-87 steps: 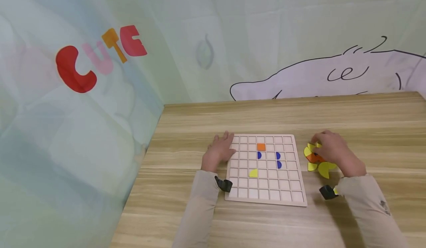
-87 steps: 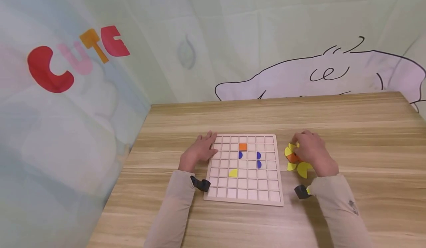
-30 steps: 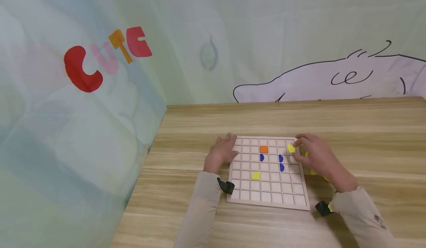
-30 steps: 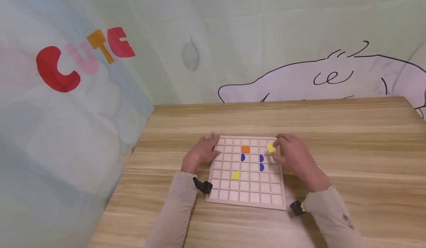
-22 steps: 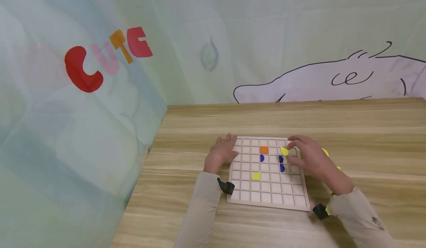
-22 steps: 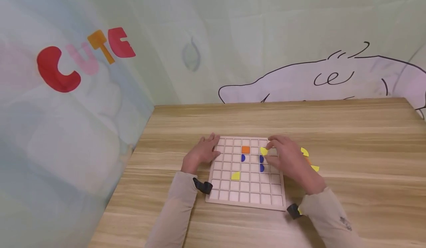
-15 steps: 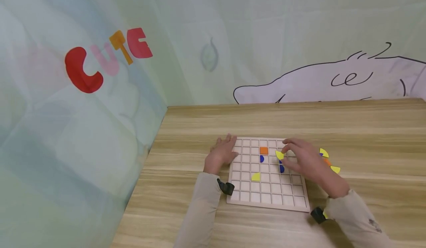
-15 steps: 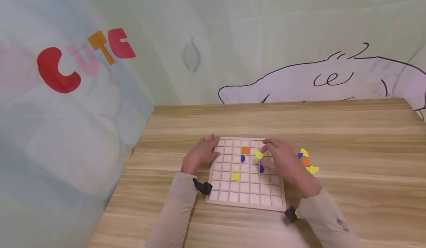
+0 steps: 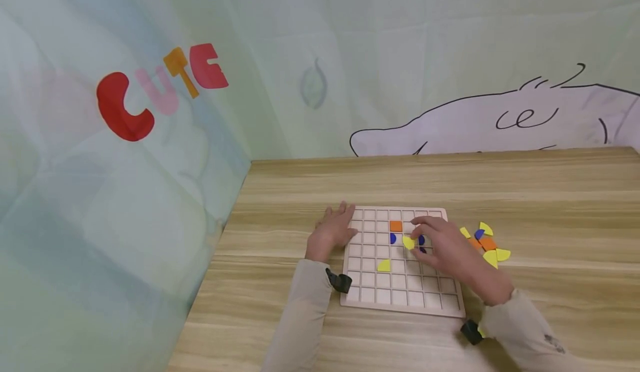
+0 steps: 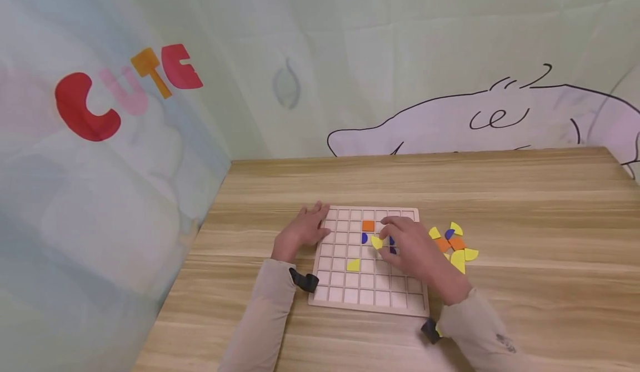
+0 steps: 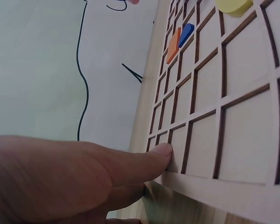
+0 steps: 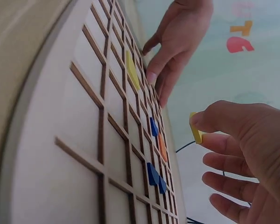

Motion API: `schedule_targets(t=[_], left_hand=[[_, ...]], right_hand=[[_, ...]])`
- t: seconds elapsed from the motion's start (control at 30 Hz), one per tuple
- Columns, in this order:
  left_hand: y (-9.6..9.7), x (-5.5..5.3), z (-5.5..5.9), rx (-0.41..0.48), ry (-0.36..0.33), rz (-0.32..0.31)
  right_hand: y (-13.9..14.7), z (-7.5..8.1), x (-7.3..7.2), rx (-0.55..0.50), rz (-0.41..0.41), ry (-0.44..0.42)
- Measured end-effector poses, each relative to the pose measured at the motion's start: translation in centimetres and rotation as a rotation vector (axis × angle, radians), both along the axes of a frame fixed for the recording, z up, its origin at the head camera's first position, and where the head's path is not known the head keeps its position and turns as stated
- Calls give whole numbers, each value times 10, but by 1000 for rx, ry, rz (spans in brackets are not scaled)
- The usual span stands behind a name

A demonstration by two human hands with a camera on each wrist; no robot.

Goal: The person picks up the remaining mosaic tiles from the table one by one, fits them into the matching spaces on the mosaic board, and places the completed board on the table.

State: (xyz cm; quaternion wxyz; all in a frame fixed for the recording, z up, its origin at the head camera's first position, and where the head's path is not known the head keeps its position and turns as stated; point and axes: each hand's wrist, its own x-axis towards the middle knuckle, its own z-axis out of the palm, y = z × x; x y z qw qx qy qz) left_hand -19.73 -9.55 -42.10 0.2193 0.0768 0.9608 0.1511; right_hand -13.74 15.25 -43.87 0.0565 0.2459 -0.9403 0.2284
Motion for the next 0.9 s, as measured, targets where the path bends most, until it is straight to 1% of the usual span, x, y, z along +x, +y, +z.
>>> schedule_targets(t=[0.17, 0.27, 0.47, 0.57, 0.7, 0.9], left_hand=[[-1, 0, -1, 11, 5, -4], [-2, 0, -1, 19, 4, -4], [-2, 1, 1, 18, 1, -7], [-2, 1, 1, 14, -3, -9], [-2, 1, 2, 12, -5, -14], [-2, 1, 3, 11, -9, -14]], right_hand=[[-8, -2, 6, 12, 38, 20], [-14, -3, 11, 19, 62, 2], [-27, -9, 21, 41, 127, 4], [-32, -11, 26, 41, 153, -9], [-37, -13, 32, 32, 173, -17], [-43, -16, 36, 51, 198, 17]])
